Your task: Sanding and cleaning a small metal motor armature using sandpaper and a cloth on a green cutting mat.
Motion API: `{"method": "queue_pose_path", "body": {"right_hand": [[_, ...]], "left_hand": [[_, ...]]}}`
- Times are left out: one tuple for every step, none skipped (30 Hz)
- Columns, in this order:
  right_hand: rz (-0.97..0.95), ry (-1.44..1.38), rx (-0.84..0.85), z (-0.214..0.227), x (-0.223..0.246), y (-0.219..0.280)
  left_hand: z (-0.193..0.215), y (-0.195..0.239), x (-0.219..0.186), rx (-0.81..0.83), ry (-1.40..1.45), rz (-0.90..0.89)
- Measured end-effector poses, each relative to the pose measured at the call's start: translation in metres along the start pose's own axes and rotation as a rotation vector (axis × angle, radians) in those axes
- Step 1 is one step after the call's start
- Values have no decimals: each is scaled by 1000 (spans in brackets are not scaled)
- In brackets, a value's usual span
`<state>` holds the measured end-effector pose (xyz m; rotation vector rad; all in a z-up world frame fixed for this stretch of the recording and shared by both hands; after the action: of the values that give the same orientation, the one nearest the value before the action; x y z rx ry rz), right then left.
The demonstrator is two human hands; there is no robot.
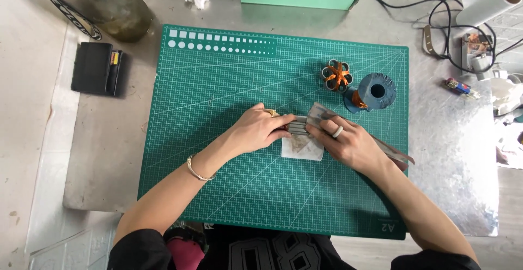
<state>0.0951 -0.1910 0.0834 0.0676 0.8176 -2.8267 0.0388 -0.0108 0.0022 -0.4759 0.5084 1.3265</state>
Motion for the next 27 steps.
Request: {"method": "queue_pose_path", "body": {"right_hand": [[1,-1,-1,1,-1,0],[7,9,-8,2,-2,0],[6,15,-13,3,0,2],[-1,10,-11,1,0,2],[-3,-1,-3,0,0,1],[-4,-12,5,-1,0,0],[-4,-5,2,-1,1,1],[-10,-8,-7,0,1,2],[-11,-13,-15,0,0,2],[-6,-8,-18,0,-3,1],[-12,-5,-14,0,-2,1],[-19,-2,-11,0,-1,3],[-28,-5,-7,-2,-1,2],[-15,0,-19,-4,0,2],[2,13,-35,-5,-2,0],[-1,17,-35,-1,0,0],[-18,4,-19,1,-2,-2],[-35,-9,-2,3,-4,-3],[-35,-12,-1,0,-4,0],[-33,-1,3,-3,-4,4],[-35,9,9,-5,-3,8],[-37,3,12,-7,-3,8],[-33,1,3,-9,-3,7],[-29,-1,-6,-10,-3,6],[-23,7,-10,-4,-4,2],[-29,-5,-6,1,-5,-2],[-39,-27,2,6,-3,-5]], "left_hand": [[1,-1,0,0,0,1],[2,-1,0,-9,-4,-2],[0,0,-1,-11,-3,-4],[0,0,-1,-4,2,-2],[1,-1,-1,-8,-6,-2],[3,-1,-2,-12,-13,-2],[2,-1,-3,-14,-18,-7],[3,0,-4,-9,-14,-2],[3,1,-4,-9,-10,7],[7,-1,-4,-14,-15,5],[7,0,-5,-12,-11,2],[6,1,-6,-9,-7,0],[5,1,-6,-2,-1,-1],[5,1,-5,-7,-2,3],[7,-2,-3,-18,-9,3],[6,-1,-5,-15,-11,-1],[7,-1,-6,-13,-9,2],[8,-1,-6,-10,-7,5],[7,-1,-5,-10,-4,7],[6,-2,-4,-18,-9,9],[4,-2,-4,-23,-10,11],[4,0,-5,-20,-5,15],[6,0,-5,-20,-12,7],[8,0,-6,-20,-18,-1],[8,-1,-6,-27,-25,-4],[8,-2,-6,-28,-20,-5],[6,1,-7,-24,-9,1]]}}
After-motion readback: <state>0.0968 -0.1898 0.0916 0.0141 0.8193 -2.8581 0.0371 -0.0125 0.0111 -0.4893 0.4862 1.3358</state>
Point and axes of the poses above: each hand's wrist, its own y-axis away from the middle knuckle, its own z-axis out of the back of the hand, x = y × z, the point moved 4 cm from there along -y, towards the middle knuckle, and after that the axes turned 10 degrees about z, right-handed, at the moved point
